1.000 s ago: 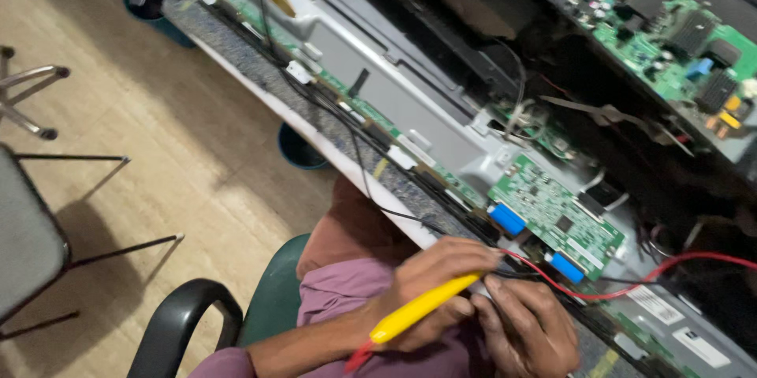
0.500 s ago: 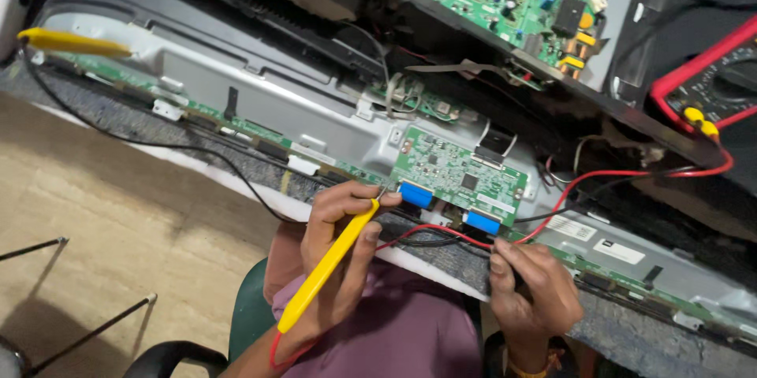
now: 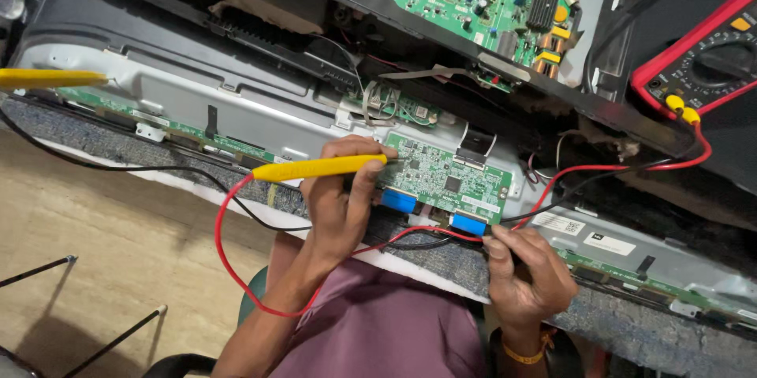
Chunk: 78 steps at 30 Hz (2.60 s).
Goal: The person sits at a repair bench with an opened television and uses a yellow multimeter probe to test points on a small green circuit board inside the TV chassis. They hold a lit handheld magnifier over the board to view components, touch the probe to various board locations, adjust a connector, and check readings on the connected multimeter.
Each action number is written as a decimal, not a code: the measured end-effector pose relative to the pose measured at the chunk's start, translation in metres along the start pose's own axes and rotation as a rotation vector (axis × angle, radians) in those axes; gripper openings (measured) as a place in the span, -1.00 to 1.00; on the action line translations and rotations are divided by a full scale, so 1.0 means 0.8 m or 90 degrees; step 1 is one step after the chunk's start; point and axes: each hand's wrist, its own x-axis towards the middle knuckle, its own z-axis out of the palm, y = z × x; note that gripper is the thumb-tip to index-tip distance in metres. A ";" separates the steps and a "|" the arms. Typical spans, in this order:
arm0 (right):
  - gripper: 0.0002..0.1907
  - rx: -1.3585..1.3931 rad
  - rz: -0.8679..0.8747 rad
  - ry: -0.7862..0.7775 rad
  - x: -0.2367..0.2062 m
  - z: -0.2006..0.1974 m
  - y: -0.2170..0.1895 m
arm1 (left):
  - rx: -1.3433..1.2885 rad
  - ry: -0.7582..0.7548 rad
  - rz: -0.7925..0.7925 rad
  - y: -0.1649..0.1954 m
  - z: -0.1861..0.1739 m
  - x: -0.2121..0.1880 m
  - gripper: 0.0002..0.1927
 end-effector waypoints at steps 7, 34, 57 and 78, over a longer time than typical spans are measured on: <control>-0.86 0.047 0.034 -0.004 0.002 -0.002 0.000 | 0.086 -0.010 0.117 0.008 0.004 0.011 -0.86; -0.86 0.060 0.046 -0.006 -0.006 -0.001 0.014 | 0.112 -0.047 0.189 0.008 0.007 0.016 -0.89; -0.86 0.019 -0.116 0.003 0.016 -0.019 -0.006 | 0.121 -0.020 0.179 -0.005 0.013 0.000 -0.88; -0.85 0.037 -0.143 -0.008 0.015 -0.046 -0.006 | 0.057 -0.039 0.203 -0.035 0.007 -0.019 -0.71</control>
